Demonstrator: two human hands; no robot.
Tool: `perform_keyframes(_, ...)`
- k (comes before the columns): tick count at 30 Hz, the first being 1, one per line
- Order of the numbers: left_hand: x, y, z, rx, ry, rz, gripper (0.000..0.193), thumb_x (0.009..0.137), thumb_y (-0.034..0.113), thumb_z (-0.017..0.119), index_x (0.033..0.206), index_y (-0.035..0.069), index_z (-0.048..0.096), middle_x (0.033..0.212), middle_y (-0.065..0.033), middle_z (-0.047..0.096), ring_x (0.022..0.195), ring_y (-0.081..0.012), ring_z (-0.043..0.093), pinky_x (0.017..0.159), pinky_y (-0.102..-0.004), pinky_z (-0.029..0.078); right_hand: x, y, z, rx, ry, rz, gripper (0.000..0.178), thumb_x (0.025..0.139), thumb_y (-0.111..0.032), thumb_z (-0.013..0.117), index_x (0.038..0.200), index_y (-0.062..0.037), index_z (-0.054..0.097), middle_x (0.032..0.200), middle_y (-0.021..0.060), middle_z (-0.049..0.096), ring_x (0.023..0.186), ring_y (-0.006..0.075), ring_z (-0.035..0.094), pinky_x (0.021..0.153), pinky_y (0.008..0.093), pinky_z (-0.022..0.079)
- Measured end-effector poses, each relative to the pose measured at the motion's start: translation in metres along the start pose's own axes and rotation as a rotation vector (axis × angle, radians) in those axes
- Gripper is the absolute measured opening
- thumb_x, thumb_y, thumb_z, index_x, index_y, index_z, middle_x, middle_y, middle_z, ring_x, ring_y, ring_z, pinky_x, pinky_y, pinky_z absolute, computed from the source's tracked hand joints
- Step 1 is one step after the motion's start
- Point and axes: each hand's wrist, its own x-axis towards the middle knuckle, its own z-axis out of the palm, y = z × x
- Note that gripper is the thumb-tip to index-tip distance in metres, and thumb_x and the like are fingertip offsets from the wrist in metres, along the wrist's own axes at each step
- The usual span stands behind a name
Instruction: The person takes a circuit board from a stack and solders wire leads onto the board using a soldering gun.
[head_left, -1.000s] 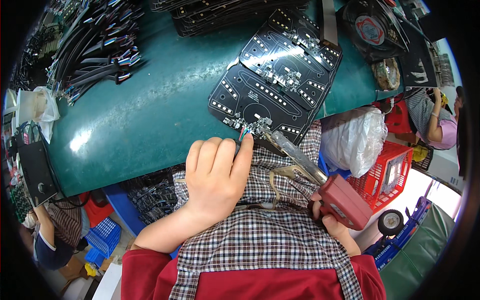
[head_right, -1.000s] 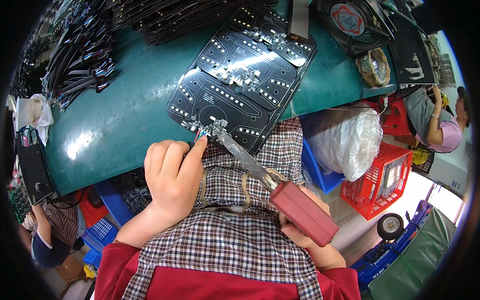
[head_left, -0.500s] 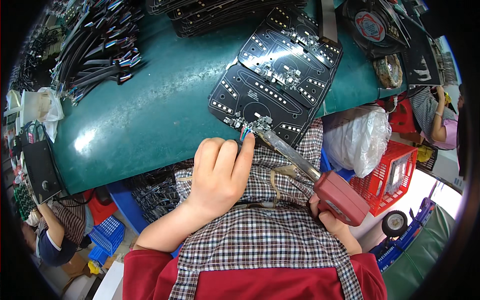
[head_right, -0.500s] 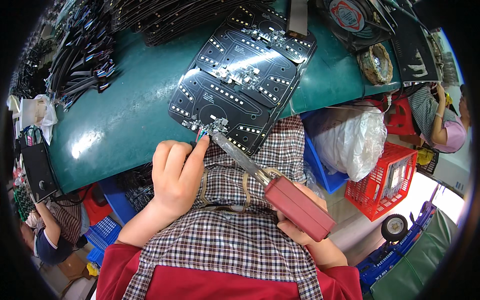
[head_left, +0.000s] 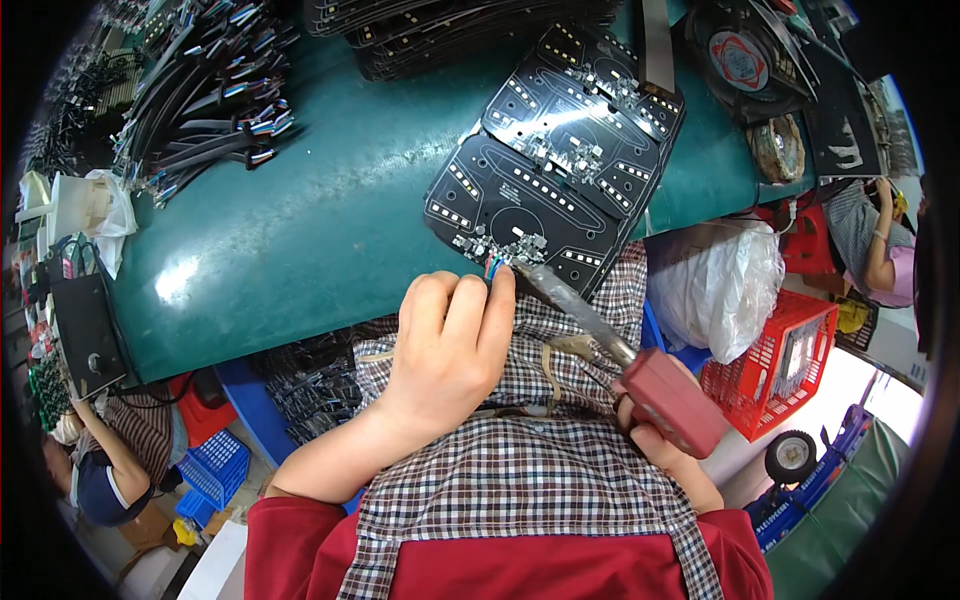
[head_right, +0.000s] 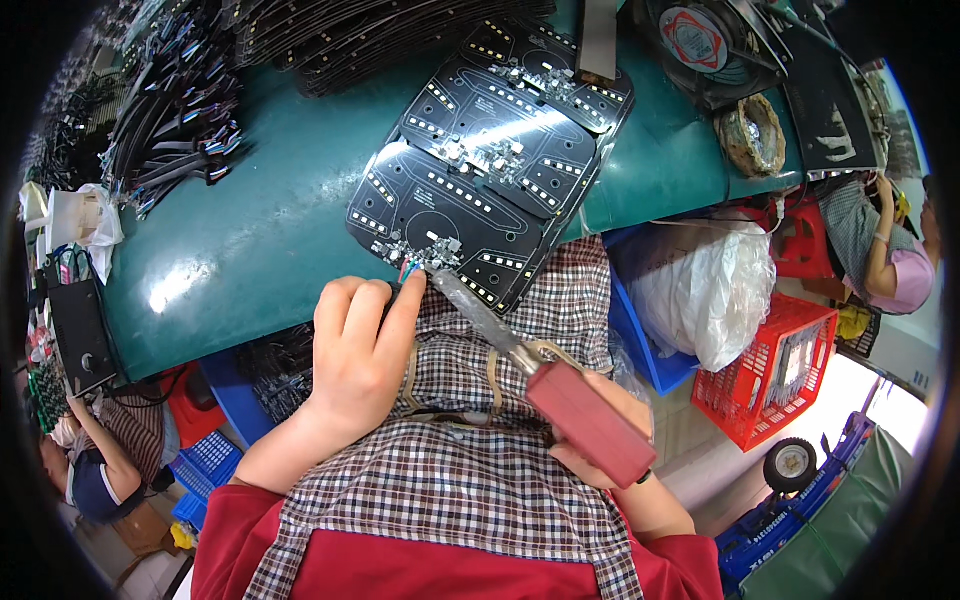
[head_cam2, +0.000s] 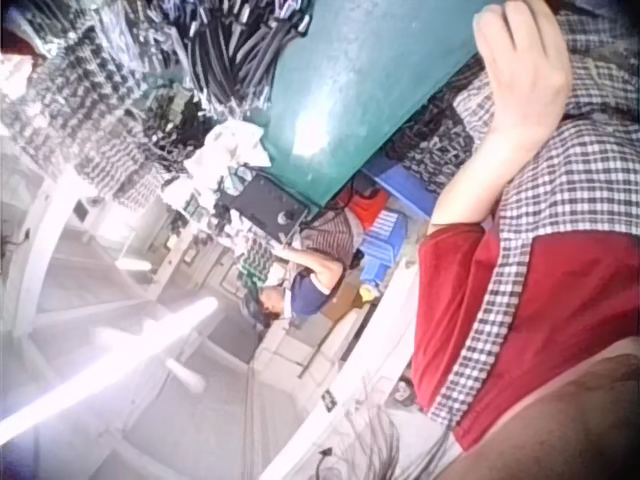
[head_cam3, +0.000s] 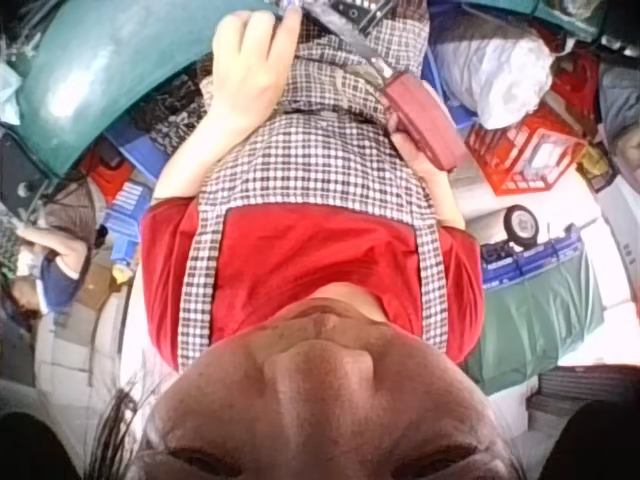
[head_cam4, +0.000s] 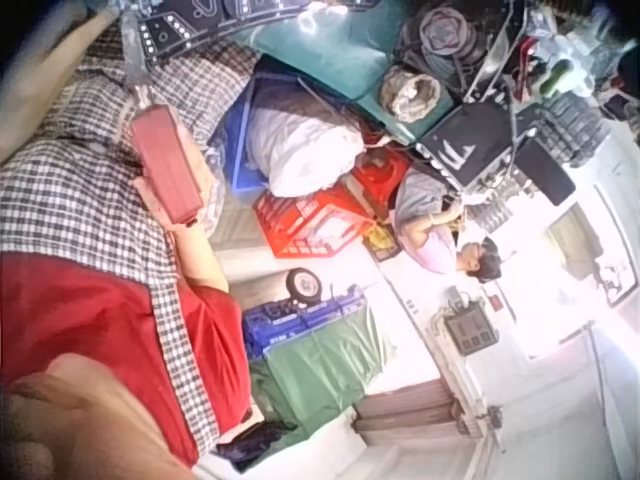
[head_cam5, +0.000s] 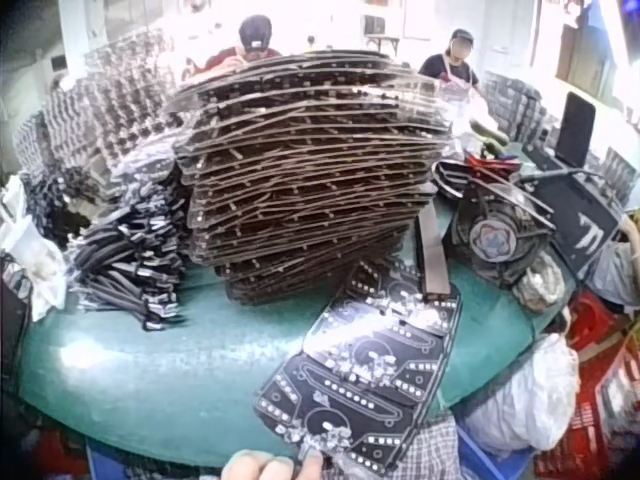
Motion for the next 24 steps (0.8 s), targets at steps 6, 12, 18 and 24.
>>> perform_keyframes(6,0.002,-0.001,-0.011,0.011,-0.060,-0.029,0.040,0.061,0.006,0.057,0.100,-0.004,0.060,0.078,-0.0086,0.046,0.075,-0.0248,0.049,0.069,-0.0349,0.042,0.006,-0.019,-0.002,0.841,0.135,0.453,0.075,0.076,-0.046,0.067,0.121,0.0082,0.041,0.078,0.0076,0.061,0.065,0.0129,0.054,0.058,0.0243,0.040)
perform_keyframes(12,0.019,-0.041,-0.044,-0.132,-0.171,-0.173,0.033,0.069,0.020,0.067,0.097,0.006,0.058,0.081,-0.0099,0.051,0.078,-0.0245,0.051,0.069,-0.0361,0.044,0.013,-0.016,-0.006,0.724,0.266,0.338,0.071,0.080,-0.049,0.062,0.120,0.0051,0.041,0.112,0.0146,0.054,0.054,0.0158,0.054,0.050,0.0253,0.040)
perform_keyframes(18,0.022,-0.149,-0.060,0.357,0.240,-0.371,0.034,0.070,0.004,0.066,0.102,0.004,0.058,0.100,-0.0115,0.056,0.094,-0.0300,0.051,0.080,-0.0391,0.043,0.026,-0.013,-0.011,0.736,0.275,0.309,0.068,0.081,-0.047,0.061,0.120,0.0044,0.041,0.114,0.0153,0.053,0.055,0.0157,0.054,0.049,0.0249,0.040)
perform_keyframes(24,0.025,-0.173,-0.075,0.016,0.496,-0.333,0.011,0.073,-0.008,0.064,0.081,-0.003,0.059,0.086,-0.0095,0.063,0.081,-0.0180,0.059,0.075,-0.0274,0.045,0.023,-0.009,-0.012,0.817,0.282,0.367,0.067,0.081,-0.042,0.064,0.125,0.0017,0.039,0.116,0.0163,0.052,0.061,0.0155,0.055,0.053,0.0255,0.043)
